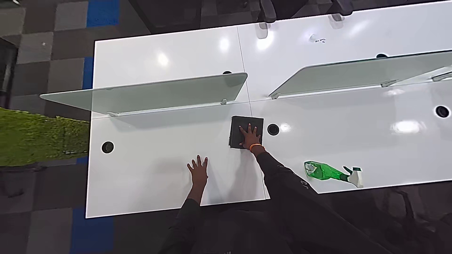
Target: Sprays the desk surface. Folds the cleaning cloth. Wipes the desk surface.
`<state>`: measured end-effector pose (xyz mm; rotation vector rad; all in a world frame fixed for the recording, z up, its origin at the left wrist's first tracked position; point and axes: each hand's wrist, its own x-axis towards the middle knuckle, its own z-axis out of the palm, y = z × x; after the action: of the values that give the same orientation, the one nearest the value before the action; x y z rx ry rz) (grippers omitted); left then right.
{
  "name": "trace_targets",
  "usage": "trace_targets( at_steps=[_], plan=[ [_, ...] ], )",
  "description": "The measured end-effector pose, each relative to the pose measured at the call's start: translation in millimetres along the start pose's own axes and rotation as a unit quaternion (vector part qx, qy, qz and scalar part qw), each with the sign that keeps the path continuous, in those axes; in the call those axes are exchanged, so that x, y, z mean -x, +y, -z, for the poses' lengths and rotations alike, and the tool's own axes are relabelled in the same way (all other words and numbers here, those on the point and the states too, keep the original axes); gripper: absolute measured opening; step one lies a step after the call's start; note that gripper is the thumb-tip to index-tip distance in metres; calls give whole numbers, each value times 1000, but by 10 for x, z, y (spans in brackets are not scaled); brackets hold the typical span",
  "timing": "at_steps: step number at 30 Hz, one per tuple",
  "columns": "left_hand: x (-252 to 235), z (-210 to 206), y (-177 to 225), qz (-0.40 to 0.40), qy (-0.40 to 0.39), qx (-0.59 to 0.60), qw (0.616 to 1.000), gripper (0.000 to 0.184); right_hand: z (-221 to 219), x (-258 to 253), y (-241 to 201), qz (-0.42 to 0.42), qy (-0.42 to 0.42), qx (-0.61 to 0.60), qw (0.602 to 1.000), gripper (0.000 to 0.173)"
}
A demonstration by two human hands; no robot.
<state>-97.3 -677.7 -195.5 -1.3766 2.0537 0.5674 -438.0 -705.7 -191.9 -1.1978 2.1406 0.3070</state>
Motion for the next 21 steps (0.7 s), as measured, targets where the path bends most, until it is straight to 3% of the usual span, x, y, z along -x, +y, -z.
trace_targets(
  at_steps=[10,12,16,21],
  plan=[
    [-82,-17,-29,-25,-6,11,1000,125,472,-700,-663,-32,37,-1,999,116],
    [-85,8,-25,-24,-7,18,1000,126,473,-767,-903,-9,46,12,999,113],
    [-98,50,-17,-21,2,23,1000,107,296,-738,-1527,96,46,43,993,103],
    [-112,55,-63,-26,-11,34,999,130,-168,-130,-2056,210,-34,104,972,103]
  ],
)
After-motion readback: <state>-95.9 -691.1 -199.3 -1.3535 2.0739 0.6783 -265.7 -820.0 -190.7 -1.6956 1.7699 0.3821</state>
